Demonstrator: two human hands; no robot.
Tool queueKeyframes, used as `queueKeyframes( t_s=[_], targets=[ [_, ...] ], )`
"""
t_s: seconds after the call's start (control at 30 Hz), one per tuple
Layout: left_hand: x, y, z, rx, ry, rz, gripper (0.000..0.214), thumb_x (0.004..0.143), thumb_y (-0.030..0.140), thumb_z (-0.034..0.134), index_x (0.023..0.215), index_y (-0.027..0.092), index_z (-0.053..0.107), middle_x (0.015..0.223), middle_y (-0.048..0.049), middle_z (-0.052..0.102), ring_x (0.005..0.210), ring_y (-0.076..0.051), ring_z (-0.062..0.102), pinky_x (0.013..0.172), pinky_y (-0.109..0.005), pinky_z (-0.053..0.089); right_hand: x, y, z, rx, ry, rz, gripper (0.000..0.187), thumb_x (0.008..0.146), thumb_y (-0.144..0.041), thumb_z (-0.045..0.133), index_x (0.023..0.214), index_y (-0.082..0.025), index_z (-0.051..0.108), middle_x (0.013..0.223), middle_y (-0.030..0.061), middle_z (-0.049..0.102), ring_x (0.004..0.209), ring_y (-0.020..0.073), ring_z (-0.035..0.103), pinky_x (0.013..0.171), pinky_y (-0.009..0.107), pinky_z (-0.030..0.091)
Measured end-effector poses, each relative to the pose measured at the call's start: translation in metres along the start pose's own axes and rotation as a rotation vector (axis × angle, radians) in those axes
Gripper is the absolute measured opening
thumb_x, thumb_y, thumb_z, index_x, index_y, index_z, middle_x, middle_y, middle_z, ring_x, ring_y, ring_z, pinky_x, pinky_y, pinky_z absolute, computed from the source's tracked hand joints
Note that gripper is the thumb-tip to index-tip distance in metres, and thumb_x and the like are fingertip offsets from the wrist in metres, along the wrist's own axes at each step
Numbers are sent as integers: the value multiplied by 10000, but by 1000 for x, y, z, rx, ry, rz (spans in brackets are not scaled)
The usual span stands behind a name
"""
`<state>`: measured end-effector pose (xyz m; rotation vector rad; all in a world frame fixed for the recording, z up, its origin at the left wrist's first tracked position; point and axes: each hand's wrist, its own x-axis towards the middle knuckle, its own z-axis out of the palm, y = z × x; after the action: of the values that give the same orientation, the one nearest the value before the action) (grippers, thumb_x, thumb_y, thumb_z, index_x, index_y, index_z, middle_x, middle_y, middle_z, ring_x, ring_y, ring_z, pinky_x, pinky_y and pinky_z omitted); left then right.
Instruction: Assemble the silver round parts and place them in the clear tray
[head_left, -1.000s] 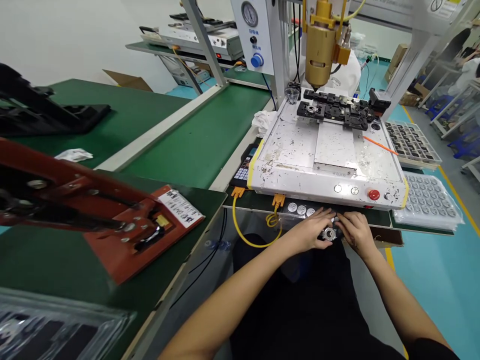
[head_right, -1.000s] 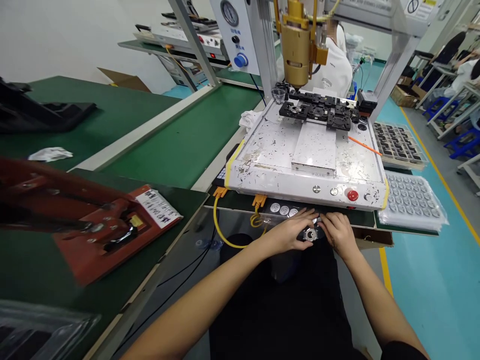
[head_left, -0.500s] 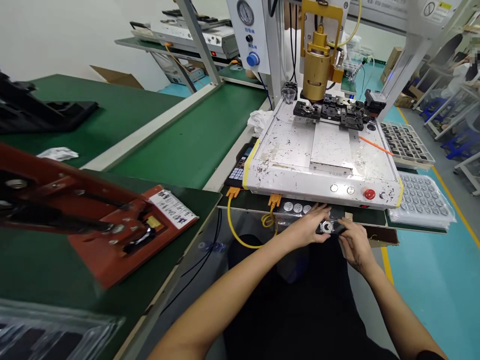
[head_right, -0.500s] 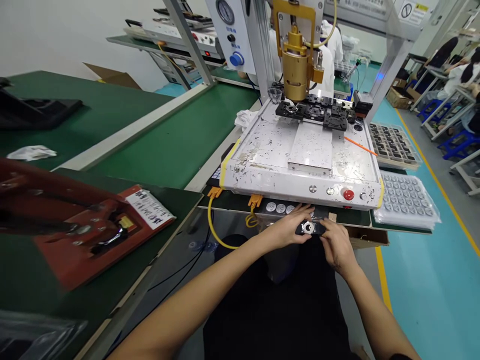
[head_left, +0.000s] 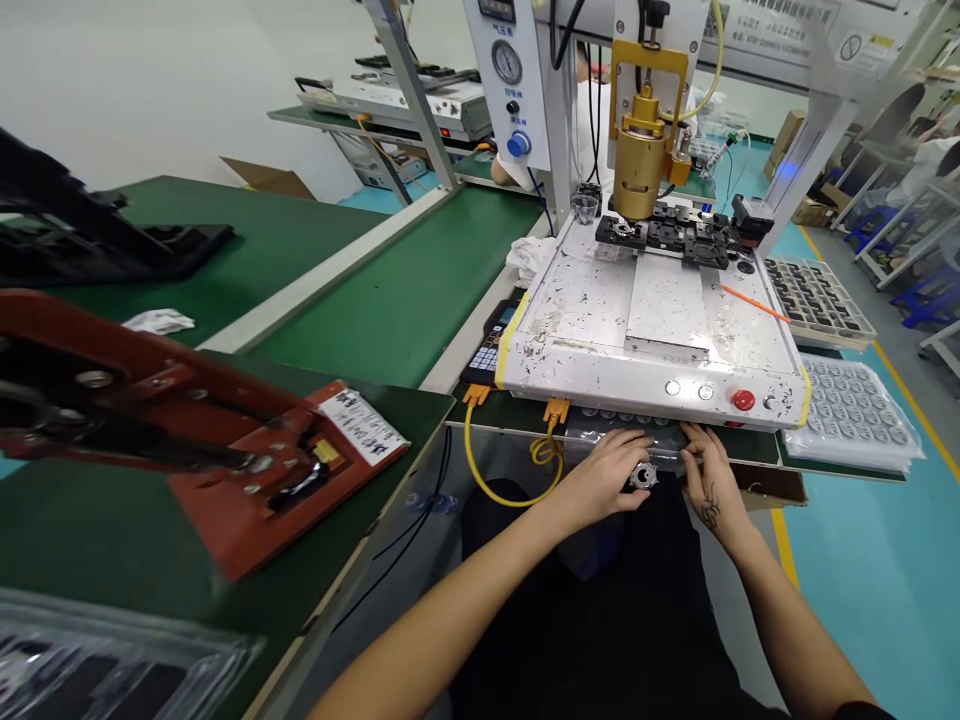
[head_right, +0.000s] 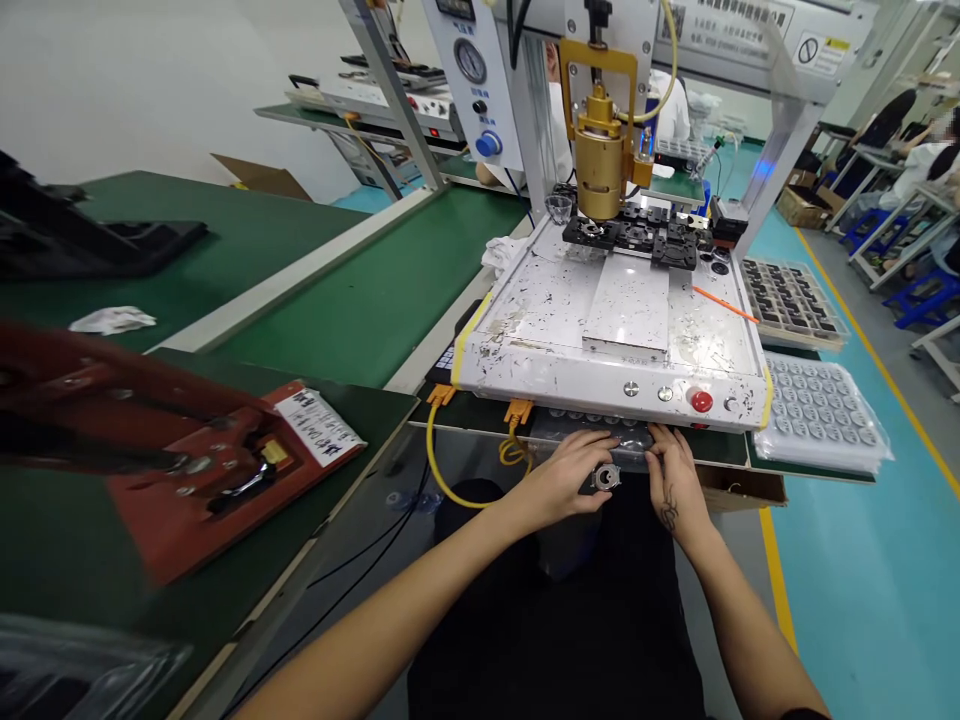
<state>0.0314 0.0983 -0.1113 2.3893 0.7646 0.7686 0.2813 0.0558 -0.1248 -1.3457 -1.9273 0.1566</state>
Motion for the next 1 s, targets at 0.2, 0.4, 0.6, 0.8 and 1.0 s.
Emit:
queueKeyframes(
  t_s=[0.2, 0.4, 0.6, 0.8, 1.0],
  targets=[
    [21, -4, 2, 56, -3, -38, 385, 838, 211, 849, 1173, 188, 660, 1495, -212, 664, 1457, -422, 563, 1201, -639, 446, 1, -9, -23, 181, 205, 304, 164, 1083, -386, 601, 1072, -235, 665, 1188, 140, 771, 1169, 309, 721, 994, 507, 601],
    [27, 8, 3, 133, 82, -29, 344, 861, 182, 819, 1160, 182, 649, 1501, -227, 641, 1417, -411, 599, 1186, -605, 478, 12, -15, -46, 270, 186, 421, 273, 1074, -450, 632, 1166, -211, 726, 960, 67, 768, 829, 223, 740, 763, 361, 622],
    [8, 42, -9, -166, 194, -185, 334, 878, 228, 809, 1183, 214, 674, 1246, -118, 764, 1158, -331, 732, 1045, -510, 586, 27, -49, -62, 436, 41, 456, 348, 1033, -471, 693, 1283, -258, 809, 892, 30, 724, 741, 189, 657, 687, 336, 560],
    [-18, 66, -35, -957, 323, -588, 480, 826, 317, 881, 1240, 185, 678, 1050, -68, 787, 898, -214, 782, 844, -357, 656, 47, -84, -56, 732, -56, 559, 376, 908, -483, 846, 1191, -237, 811, 769, -4, 708, 605, 159, 641, 612, 335, 580],
    [-32, 74, -50, -1255, 441, -697, 622, 738, 277, 995, 1259, 168, 672, 1153, -104, 817, 1074, -275, 822, 1024, -419, 658, 58, -94, -38, 949, -206, 673, 357, 811, -492, 936, 902, -204, 745, 629, -8, 724, 516, 160, 656, 575, 329, 608]
  ],
)
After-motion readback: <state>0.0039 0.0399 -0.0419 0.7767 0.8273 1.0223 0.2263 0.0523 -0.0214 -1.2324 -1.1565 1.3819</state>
